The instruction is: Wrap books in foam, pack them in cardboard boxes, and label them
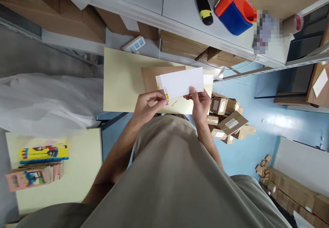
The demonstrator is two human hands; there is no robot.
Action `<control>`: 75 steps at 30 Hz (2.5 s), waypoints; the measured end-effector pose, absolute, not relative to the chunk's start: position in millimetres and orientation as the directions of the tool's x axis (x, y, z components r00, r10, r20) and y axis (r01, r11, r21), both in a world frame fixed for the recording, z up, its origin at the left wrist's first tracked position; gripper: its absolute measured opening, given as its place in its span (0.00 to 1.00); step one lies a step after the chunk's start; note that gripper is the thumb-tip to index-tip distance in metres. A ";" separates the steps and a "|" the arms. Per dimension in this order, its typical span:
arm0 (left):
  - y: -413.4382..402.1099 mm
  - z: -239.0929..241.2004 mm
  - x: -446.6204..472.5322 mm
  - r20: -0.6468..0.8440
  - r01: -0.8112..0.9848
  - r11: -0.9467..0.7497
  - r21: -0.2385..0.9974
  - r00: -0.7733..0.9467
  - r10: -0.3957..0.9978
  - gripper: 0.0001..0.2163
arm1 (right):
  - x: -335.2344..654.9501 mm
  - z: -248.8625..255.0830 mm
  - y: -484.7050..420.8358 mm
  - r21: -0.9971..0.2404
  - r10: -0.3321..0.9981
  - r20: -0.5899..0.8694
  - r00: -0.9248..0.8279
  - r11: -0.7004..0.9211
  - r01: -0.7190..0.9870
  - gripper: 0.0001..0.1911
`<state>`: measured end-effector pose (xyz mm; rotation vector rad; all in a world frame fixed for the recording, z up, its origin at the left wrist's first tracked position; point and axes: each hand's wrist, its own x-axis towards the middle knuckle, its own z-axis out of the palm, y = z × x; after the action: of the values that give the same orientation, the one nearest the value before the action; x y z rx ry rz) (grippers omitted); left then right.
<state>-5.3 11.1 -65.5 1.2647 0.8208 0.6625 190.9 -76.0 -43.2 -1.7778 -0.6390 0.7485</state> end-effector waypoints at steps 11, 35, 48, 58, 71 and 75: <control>18.5 -63.5 -31.1 -0.130 -0.008 0.159 0.987 0.536 0.834 0.10 | 156.9 -43.0 -68.8 -0.954 0.720 -0.146 0.678 -0.283 0.094 0.23; 44.3 -56.2 -74.3 0.088 0.073 -0.164 0.984 0.602 0.794 0.02 | 106.9 -16.9 -43.8 -0.859 0.977 0.039 0.208 -0.073 0.506 0.07; 42.2 -59.3 -59.3 0.094 0.094 -0.202 0.975 0.648 0.756 0.03 | 128.1 -21.5 -46.1 -0.868 0.985 0.042 0.168 -0.047 0.494 0.07; 13.9 -53.2 -24.7 0.037 0.137 -0.156 0.978 0.625 0.779 0.03 | 168.1 -27.0 -61.5 -0.881 0.996 -0.017 0.090 -0.058 0.471 0.06; -5.7 -59.5 14.3 -0.066 0.207 -0.116 0.971 0.707 0.704 0.04 | 251.3 -27.6 -119.9 -0.918 0.928 -0.080 0.364 -0.211 0.336 0.09; -2.7 -61.5 14.2 -0.151 0.225 -0.048 0.973 0.782 0.605 0.06 | 265.9 -34.5 -154.3 -0.916 0.833 -0.127 0.539 -0.306 0.258 0.09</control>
<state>14.2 -2.7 -61.5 1.6242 0.6732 0.3490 265.9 -154.3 -34.5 -1.8348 -0.8993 0.7655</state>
